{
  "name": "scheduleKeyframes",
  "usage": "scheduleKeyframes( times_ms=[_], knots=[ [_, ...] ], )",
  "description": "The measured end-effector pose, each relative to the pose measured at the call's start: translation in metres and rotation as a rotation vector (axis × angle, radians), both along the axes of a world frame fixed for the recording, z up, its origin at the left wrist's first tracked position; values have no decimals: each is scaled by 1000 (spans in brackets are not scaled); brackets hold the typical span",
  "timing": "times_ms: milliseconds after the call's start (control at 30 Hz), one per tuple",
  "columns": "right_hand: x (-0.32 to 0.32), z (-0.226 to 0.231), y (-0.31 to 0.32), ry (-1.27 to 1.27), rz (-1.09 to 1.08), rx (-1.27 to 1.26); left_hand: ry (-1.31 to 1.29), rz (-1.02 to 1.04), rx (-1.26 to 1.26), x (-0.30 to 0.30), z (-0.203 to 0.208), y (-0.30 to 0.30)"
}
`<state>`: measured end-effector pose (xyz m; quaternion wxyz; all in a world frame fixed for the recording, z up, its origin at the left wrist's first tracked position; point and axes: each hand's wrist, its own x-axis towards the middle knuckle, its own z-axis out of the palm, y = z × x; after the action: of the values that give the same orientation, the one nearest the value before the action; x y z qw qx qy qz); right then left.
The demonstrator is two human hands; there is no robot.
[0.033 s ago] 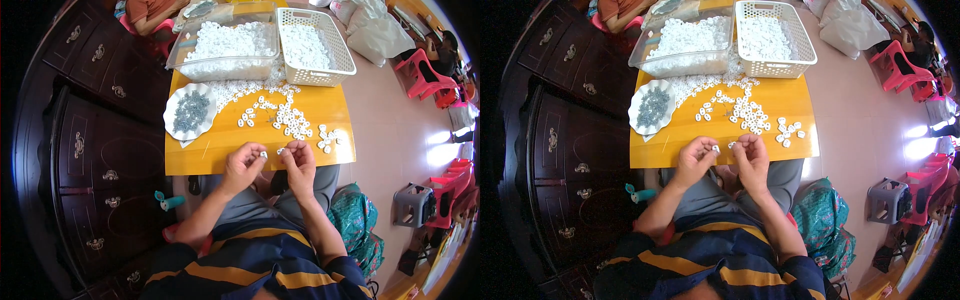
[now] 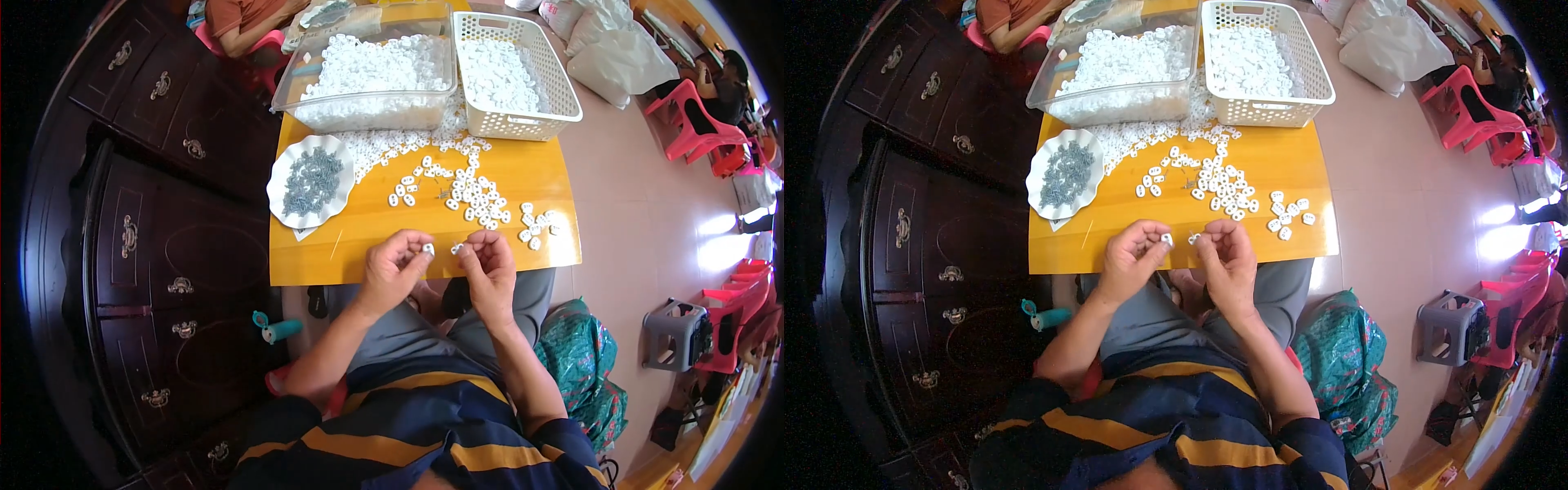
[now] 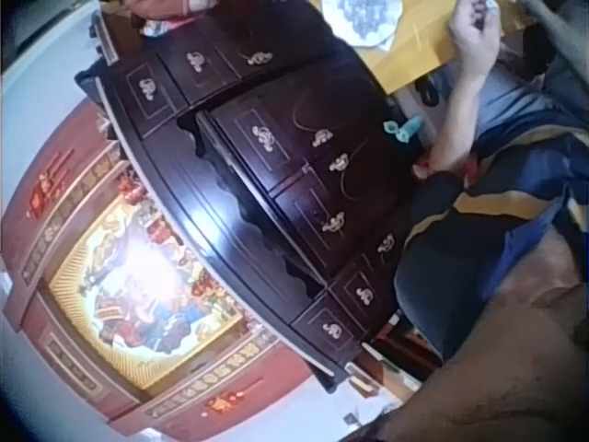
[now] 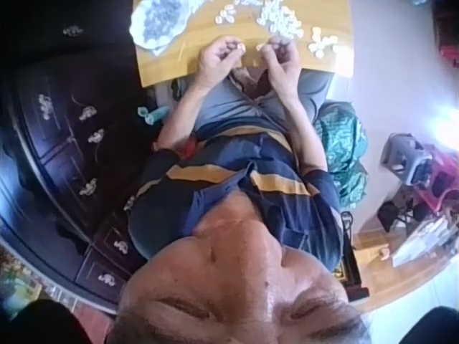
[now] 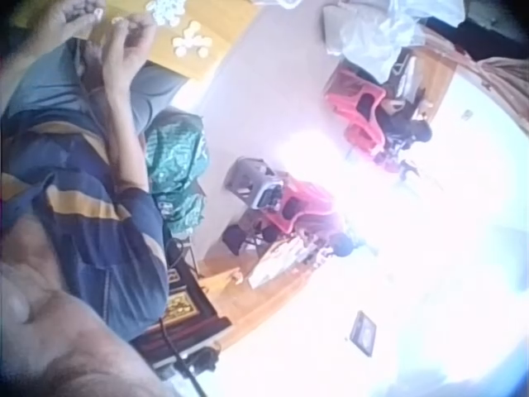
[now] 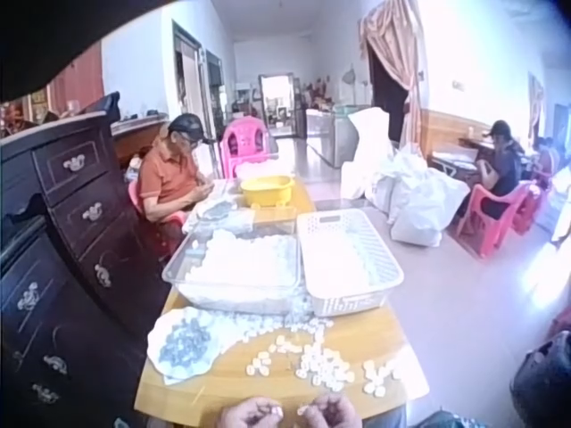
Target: Assemble small plastic components by joining two white pieces together.
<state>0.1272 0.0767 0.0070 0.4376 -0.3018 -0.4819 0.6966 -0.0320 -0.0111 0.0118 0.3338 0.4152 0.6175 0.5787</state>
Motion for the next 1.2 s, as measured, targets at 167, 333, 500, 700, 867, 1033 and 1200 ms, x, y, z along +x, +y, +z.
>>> scheduleKeyframes(
  times_ms=[167, 333, 500, 700, 867, 1033, 1200],
  knots=[
    [5, -1, -3, -168, 116, 59, 49, -36, -3, -12, 13, 0],
    [6, 2, -3, -222, 177, 72, 181, -117, 43, -12, 24, 2],
    [8, 2, -2, -243, 220, 64, 227, -158, 98, -10, 22, 2],
    [7, 1, -2, -262, 232, 102, 208, -175, 54, -9, 23, 0],
    [7, 5, -3, -278, 236, 64, 171, -177, 60, -7, 26, 0],
    [7, 7, -2, -272, 232, 55, 182, -194, 55, -8, 22, 1],
    [6, 8, -3, -231, 234, 32, 215, -224, 48, -8, 20, 1]
  ],
)
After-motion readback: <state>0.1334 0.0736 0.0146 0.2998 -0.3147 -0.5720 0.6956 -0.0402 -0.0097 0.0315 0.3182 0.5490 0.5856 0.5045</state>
